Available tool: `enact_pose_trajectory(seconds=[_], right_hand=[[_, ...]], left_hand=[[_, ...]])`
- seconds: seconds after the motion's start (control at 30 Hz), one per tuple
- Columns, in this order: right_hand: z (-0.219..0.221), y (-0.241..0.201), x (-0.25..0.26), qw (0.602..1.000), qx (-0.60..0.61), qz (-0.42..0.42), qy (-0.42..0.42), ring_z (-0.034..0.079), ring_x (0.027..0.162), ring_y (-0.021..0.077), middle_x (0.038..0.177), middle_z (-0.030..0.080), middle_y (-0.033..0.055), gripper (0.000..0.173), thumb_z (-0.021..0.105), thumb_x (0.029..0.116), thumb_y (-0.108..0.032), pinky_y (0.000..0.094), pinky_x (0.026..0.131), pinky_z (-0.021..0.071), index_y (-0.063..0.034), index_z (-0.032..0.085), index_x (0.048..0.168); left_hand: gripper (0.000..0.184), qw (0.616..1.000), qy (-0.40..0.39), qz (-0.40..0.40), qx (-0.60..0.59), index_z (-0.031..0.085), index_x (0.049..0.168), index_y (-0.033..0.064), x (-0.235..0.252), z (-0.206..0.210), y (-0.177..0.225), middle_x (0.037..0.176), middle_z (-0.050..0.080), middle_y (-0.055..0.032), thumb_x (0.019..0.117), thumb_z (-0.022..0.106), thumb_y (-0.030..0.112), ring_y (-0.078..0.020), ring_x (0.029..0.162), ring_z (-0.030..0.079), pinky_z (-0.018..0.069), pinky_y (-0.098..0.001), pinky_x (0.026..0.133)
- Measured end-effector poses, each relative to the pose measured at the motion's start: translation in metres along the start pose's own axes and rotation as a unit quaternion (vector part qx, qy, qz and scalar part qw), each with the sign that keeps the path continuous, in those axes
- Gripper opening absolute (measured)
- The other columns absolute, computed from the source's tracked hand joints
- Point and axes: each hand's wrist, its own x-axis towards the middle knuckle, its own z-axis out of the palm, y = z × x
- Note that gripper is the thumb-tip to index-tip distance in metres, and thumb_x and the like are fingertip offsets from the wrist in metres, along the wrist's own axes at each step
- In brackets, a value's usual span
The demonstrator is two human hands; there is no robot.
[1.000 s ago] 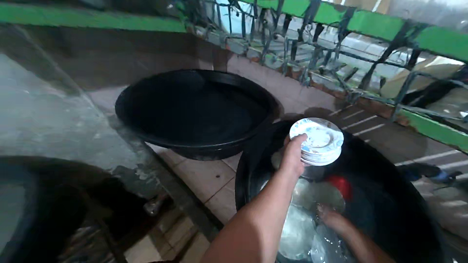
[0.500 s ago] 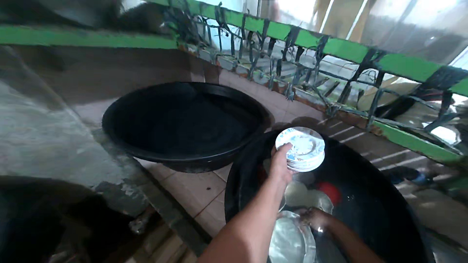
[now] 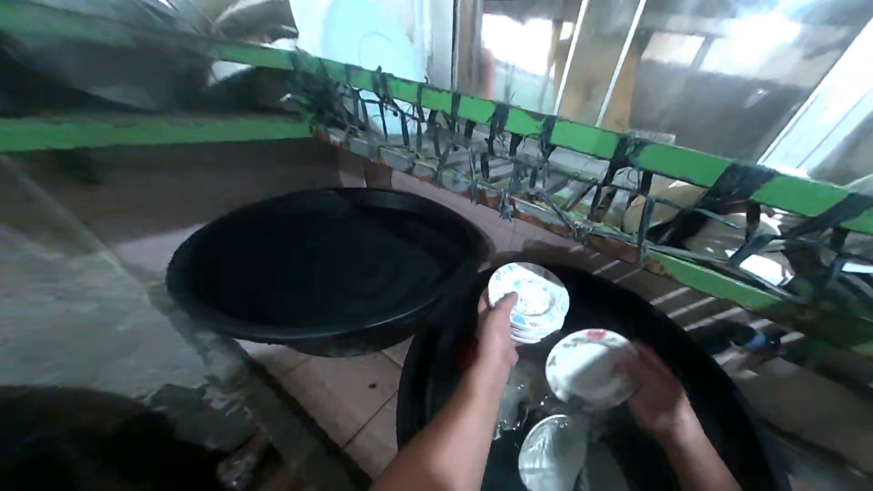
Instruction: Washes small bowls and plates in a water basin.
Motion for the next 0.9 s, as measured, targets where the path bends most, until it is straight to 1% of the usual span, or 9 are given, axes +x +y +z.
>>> enact_pose_trajectory(seconds=[0.1, 0.2, 0.3, 0.4, 0.53, 0.67, 0.73, 0.83, 0.9], right_hand=[[-0.001, -0.009, 0.005, 0.984, 0.141, -0.037, 0.1, 0.071, 0.086, 0.0171, 0.097, 0.069, 0.0065, 0.027, 0.04, 0.1083, -0.014, 0.04, 0.076, 0.0628, -0.0065, 0.051, 0.131], [-0.004, -0.011, 0.01, 0.976, 0.173, -0.057, 0.121, 0.07, 0.092, 0.0193, 0.104, 0.069, 0.0089, 0.03, 0.037, 0.1096, -0.019, 0.0426, 0.079, 0.0619, -0.0077, 0.05, 0.134], [0.002, -0.015, 0.006, 0.982, 0.141, -0.072, 0.107, 0.069, 0.1, 0.0191, 0.114, 0.068, 0.0102, 0.035, 0.035, 0.1101, -0.018, 0.042, 0.085, 0.0609, -0.0056, 0.047, 0.14], [0.007, -0.016, 0.002, 0.991, 0.061, -0.052, 0.107, 0.07, 0.096, 0.0187, 0.112, 0.069, 0.0119, 0.038, 0.041, 0.1056, -0.014, 0.0392, 0.08, 0.0615, -0.0018, 0.048, 0.141], [0.008, -0.02, 0.003, 0.993, 0.04, 0.023, 0.106, 0.069, 0.095, 0.0219, 0.111, 0.069, 0.0122, 0.04, 0.044, 0.1086, -0.032, 0.0437, 0.078, 0.0604, -0.0084, 0.055, 0.139], [-0.011, -0.013, 0.007, 0.997, 0.027, 0.045, 0.058, 0.07, 0.099, 0.0181, 0.114, 0.07, 0.0078, 0.052, 0.025, 0.1115, -0.045, 0.0414, 0.081, 0.0612, -0.0122, 0.052, 0.143], [-0.018, -0.011, 0.009, 0.994, 0.03, 0.096, 0.047, 0.071, 0.089, 0.0171, 0.104, 0.071, 0.0067, 0.047, 0.027, 0.1114, -0.042, 0.039, 0.074, 0.062, -0.0135, 0.055, 0.137], [-0.013, -0.009, 0.011, 0.993, 0.011, 0.09, 0.081, 0.069, 0.077, 0.0136, 0.09, 0.069, 0.0049, 0.038, 0.034, 0.1117, -0.031, 0.0337, 0.066, 0.0609, -0.0092, 0.058, 0.13], [-0.006, -0.01, 0.01, 0.992, -0.019, 0.072, 0.102, 0.069, 0.079, 0.0118, 0.094, 0.069, 0.0055, 0.035, 0.035, 0.1117, -0.024, 0.031, 0.068, 0.0605, -0.0062, 0.057, 0.133]], left_hand=[[0.062, 1.0, -0.009, -0.008, 0.024, 0.037, 0.155, 0.0301, -0.001, 0.002, -0.005, 0.131, 0.061, -0.0205, 0.099, 0.065, 0.03, -0.0392, 0.107, 0.065, 0.0569, -0.0574, 0.078], [0.064, 0.997, -0.05, -0.016, 0.064, 0.038, 0.154, 0.0274, -0.007, 0.006, -0.013, 0.13, 0.062, -0.0211, 0.0979, 0.067, 0.031, -0.0386, 0.107, 0.065, 0.057, -0.056, 0.078], [0.066, 0.988, -0.098, -0.013, 0.115, 0.038, 0.156, 0.0252, -0.017, 0.013, -0.025, 0.134, 0.06, -0.0191, 0.0978, 0.067, 0.034, -0.0349, 0.111, 0.063, 0.0555, -0.0528, 0.084], [0.061, 0.979, -0.134, -0.038, 0.151, 0.04, 0.155, 0.0249, -0.03, 0.019, -0.034, 0.137, 0.059, -0.0179, 0.1006, 0.063, 0.041, -0.0329, 0.116, 0.062, 0.0542, -0.0513, 0.089], [0.063, 0.97, -0.161, -0.059, 0.174, 0.041, 0.154, 0.0245, -0.039, 0.026, -0.042, 0.137, 0.059, -0.0179, 0.101, 0.056, 0.054, -0.032, 0.118, 0.061, 0.0532, -0.0511, 0.093], [0.06, 0.964, -0.176, -0.062, 0.188, 0.041, 0.154, 0.0248, -0.049, 0.028, -0.043, 0.138, 0.058, -0.0177, 0.1019, 0.057, 0.05, -0.0308, 0.119, 0.06, 0.0524, -0.0502, 0.093], [0.057, 0.957, -0.184, -0.062, 0.214, 0.044, 0.152, 0.0248, -0.051, 0.03, -0.044, 0.14, 0.057, -0.0173, 0.1024, 0.056, 0.05, -0.0303, 0.122, 0.058, 0.0504, -0.051, 0.096], [0.061, 0.949, -0.206, -0.091, 0.221, 0.04, 0.156, 0.0248, -0.049, 0.028, -0.046, 0.146, 0.051, -0.02, 0.1033, 0.051, 0.055, -0.0343, 0.128, 0.054, 0.0485, -0.0554, 0.099], [0.062, 0.944, -0.225, -0.112, 0.211, 0.042, 0.154, 0.0225, -0.048, 0.028, -0.045, 0.143, 0.054, -0.0201, 0.1045, 0.043, 0.06, -0.0347, 0.126, 0.057, 0.0507, -0.0557, 0.099]])
